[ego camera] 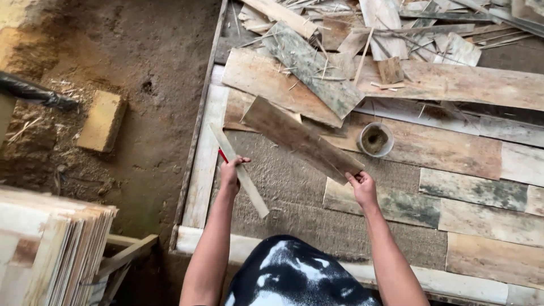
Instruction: The person arranges weathered wooden planks on a flat surface, picking up pieces from a pile and placing them in rows. The person uses a red-handled tool to adjust the position of the planks while building up a layered pattern.
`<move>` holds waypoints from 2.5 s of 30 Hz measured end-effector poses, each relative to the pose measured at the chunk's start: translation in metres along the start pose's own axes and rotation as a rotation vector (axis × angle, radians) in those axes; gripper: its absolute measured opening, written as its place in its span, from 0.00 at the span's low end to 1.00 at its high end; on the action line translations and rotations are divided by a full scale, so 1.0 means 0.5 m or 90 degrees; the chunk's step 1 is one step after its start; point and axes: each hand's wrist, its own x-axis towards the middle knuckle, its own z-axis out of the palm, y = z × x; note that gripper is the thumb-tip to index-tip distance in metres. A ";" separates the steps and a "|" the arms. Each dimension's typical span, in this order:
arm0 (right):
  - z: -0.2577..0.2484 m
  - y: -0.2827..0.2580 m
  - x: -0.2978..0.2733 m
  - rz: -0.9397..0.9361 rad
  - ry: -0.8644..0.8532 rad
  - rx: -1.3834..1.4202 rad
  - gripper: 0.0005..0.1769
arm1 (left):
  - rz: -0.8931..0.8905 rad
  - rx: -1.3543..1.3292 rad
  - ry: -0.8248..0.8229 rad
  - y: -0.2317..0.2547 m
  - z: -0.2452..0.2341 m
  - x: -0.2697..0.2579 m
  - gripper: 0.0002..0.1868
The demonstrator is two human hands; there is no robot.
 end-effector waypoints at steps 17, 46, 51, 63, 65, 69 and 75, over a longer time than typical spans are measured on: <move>0.113 0.143 -0.098 0.009 -0.046 -0.294 0.21 | 0.133 0.485 0.136 -0.009 -0.242 -0.098 0.20; 0.132 -0.128 0.001 0.054 0.131 0.373 0.14 | 0.129 0.061 0.070 -0.059 -0.208 -0.024 0.08; 0.196 -0.186 0.123 0.071 0.137 0.254 0.17 | 0.132 0.104 0.045 -0.057 -0.183 -0.025 0.08; 0.397 -0.140 0.207 0.275 -0.059 0.245 0.36 | 0.091 0.098 0.106 -0.064 -0.199 -0.063 0.08; 0.398 -0.157 0.214 0.275 -0.074 0.257 0.29 | 0.097 0.091 0.109 -0.071 -0.203 -0.053 0.08; 0.391 -0.184 0.226 0.225 -0.060 0.389 0.20 | 0.102 0.096 0.108 -0.084 -0.205 -0.053 0.08; 0.313 -0.433 0.062 0.141 -0.066 0.466 0.11 | 0.119 0.091 0.105 -0.115 -0.209 -0.036 0.08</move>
